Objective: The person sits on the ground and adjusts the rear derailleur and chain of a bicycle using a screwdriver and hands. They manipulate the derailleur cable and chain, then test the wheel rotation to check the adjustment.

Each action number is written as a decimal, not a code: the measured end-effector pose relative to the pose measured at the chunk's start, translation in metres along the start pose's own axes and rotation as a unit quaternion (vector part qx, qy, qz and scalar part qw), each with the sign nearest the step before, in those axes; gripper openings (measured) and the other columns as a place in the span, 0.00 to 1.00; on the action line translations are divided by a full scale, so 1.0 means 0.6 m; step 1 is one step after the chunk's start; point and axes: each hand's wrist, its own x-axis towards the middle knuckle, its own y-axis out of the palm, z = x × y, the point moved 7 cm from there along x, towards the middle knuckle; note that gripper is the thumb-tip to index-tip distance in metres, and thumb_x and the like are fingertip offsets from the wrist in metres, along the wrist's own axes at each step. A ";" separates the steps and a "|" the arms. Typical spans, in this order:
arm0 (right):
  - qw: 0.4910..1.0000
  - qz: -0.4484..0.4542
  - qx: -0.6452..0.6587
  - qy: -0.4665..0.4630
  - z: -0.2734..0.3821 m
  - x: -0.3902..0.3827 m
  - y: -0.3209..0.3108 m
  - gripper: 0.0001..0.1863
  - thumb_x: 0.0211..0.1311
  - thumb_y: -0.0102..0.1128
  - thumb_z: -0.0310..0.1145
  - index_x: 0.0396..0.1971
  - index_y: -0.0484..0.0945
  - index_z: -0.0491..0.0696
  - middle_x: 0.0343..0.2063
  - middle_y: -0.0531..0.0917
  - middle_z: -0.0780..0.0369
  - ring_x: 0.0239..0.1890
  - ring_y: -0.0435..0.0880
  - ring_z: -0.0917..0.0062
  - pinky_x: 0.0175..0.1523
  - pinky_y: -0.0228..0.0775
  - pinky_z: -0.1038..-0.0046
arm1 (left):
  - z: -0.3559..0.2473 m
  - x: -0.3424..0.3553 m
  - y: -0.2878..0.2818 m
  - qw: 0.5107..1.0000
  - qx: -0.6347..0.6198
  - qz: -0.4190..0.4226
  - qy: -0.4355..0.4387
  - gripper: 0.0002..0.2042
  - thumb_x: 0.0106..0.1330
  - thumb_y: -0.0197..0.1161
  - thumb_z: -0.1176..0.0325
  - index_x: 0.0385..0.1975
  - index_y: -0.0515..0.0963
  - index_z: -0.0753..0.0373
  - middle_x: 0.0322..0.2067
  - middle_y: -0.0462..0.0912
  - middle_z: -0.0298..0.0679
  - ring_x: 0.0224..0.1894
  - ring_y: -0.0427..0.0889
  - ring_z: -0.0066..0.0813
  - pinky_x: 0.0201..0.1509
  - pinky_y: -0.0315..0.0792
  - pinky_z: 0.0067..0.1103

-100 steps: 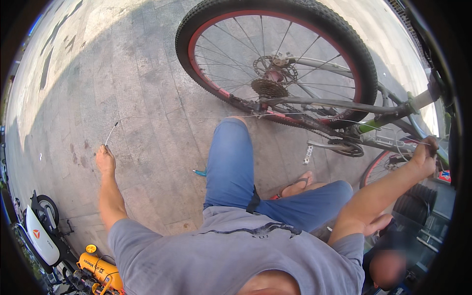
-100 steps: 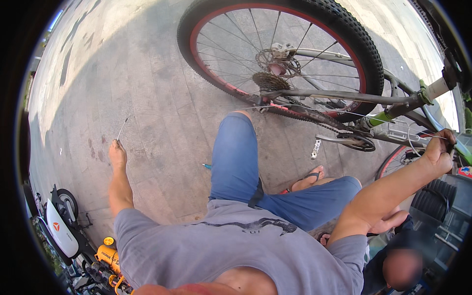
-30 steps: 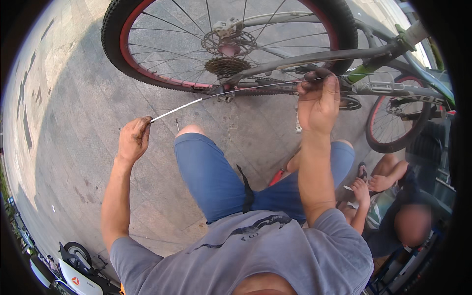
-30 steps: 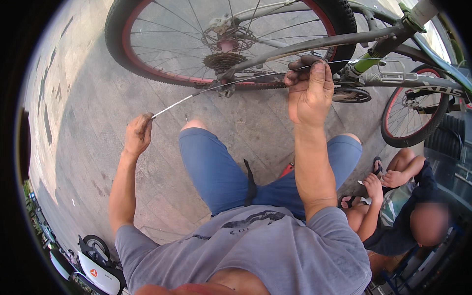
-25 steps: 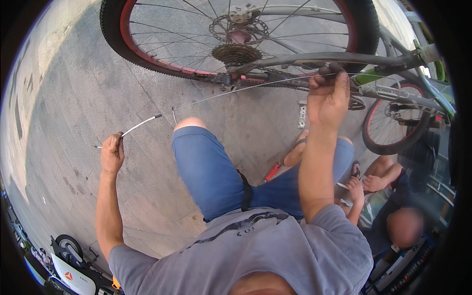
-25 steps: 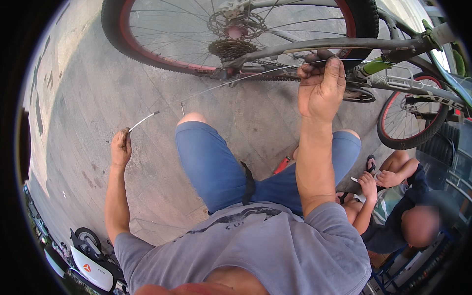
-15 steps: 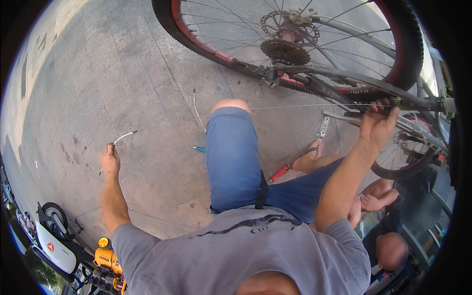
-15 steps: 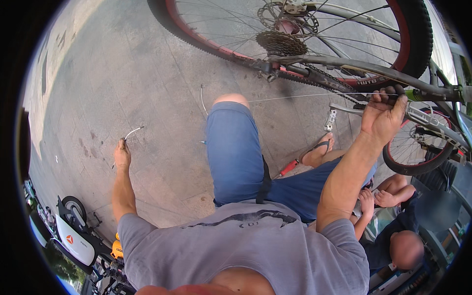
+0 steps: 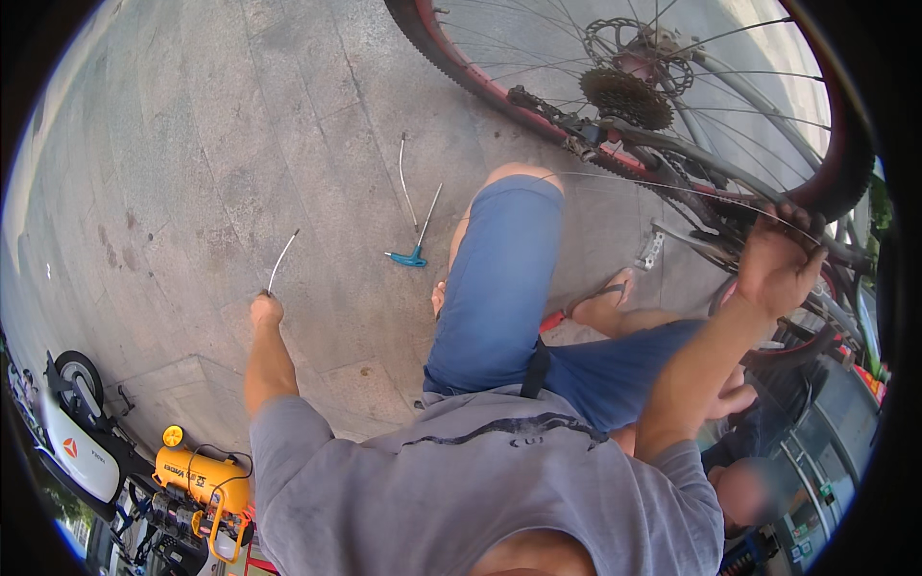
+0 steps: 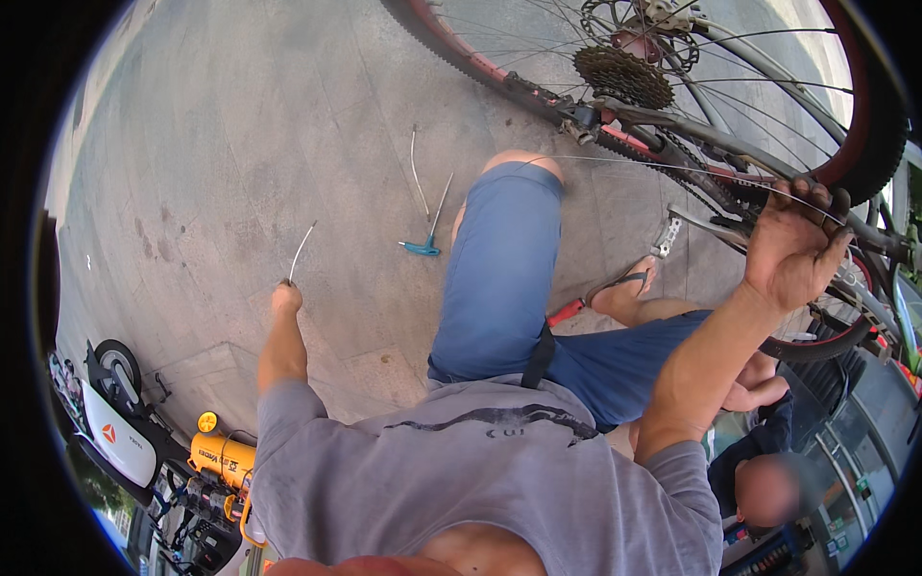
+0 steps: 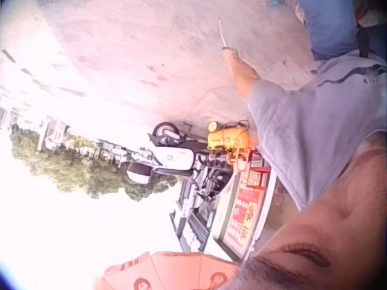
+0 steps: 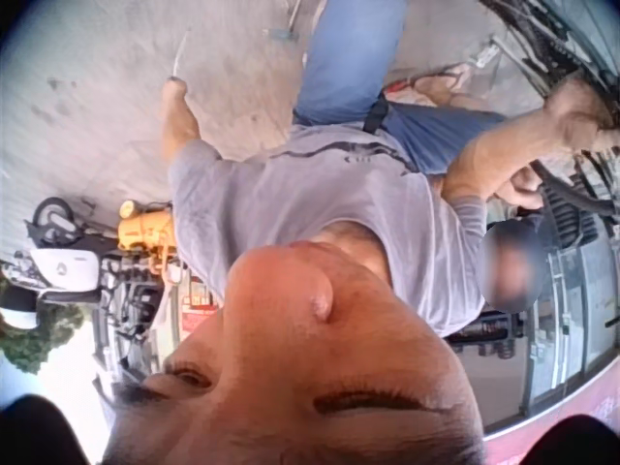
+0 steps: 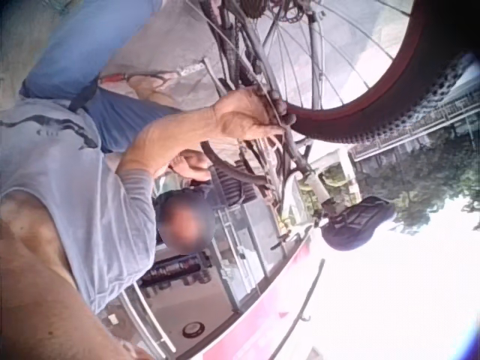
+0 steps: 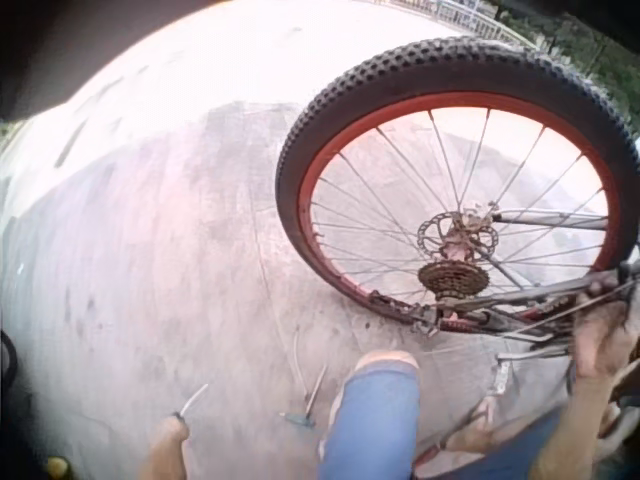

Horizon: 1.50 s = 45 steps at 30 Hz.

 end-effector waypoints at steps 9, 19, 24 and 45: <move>0.912 0.250 -0.280 0.165 -0.343 -0.145 0.247 0.26 0.65 0.56 0.36 0.59 0.66 0.39 0.53 0.75 0.54 0.54 0.74 0.70 0.56 0.66 0.71 | -0.237 -0.069 -0.058 0.965 -0.113 -0.128 0.201 0.30 0.61 0.61 0.60 0.63 0.62 0.58 0.55 0.68 0.49 0.58 0.68 0.52 0.62 0.65 0.38; 0.980 0.086 -0.087 0.158 -0.270 -0.103 0.232 0.17 0.75 0.38 0.40 0.46 0.72 0.43 0.13 0.65 0.68 0.16 0.60 0.85 0.24 0.51 0.81 | -0.344 -0.067 -0.013 0.907 -0.156 -0.240 0.308 0.08 0.66 0.53 0.67 0.41 0.75 0.61 0.37 0.77 0.45 0.43 0.76 0.47 0.48 0.72 0.35; 0.988 0.138 -0.055 0.050 -0.091 -0.002 0.248 0.15 0.72 0.41 0.36 0.38 0.74 0.41 0.11 0.61 0.72 0.16 0.55 0.86 0.24 0.47 0.80 | -0.290 -0.074 -0.011 0.928 -0.073 -0.190 0.313 0.09 0.66 0.52 0.67 0.41 0.73 0.61 0.36 0.76 0.44 0.43 0.76 0.44 0.47 0.71 0.35; 0.990 0.027 -0.071 0.117 -0.219 -0.098 0.197 0.19 0.73 0.39 0.43 0.52 0.69 0.46 0.28 0.74 0.62 0.31 0.70 0.76 0.34 0.61 0.74 | -0.629 -0.151 -0.111 0.692 -0.684 0.057 0.225 0.12 0.68 0.51 0.65 0.43 0.71 0.68 0.38 0.79 0.50 0.25 0.73 0.28 0.27 0.67 0.23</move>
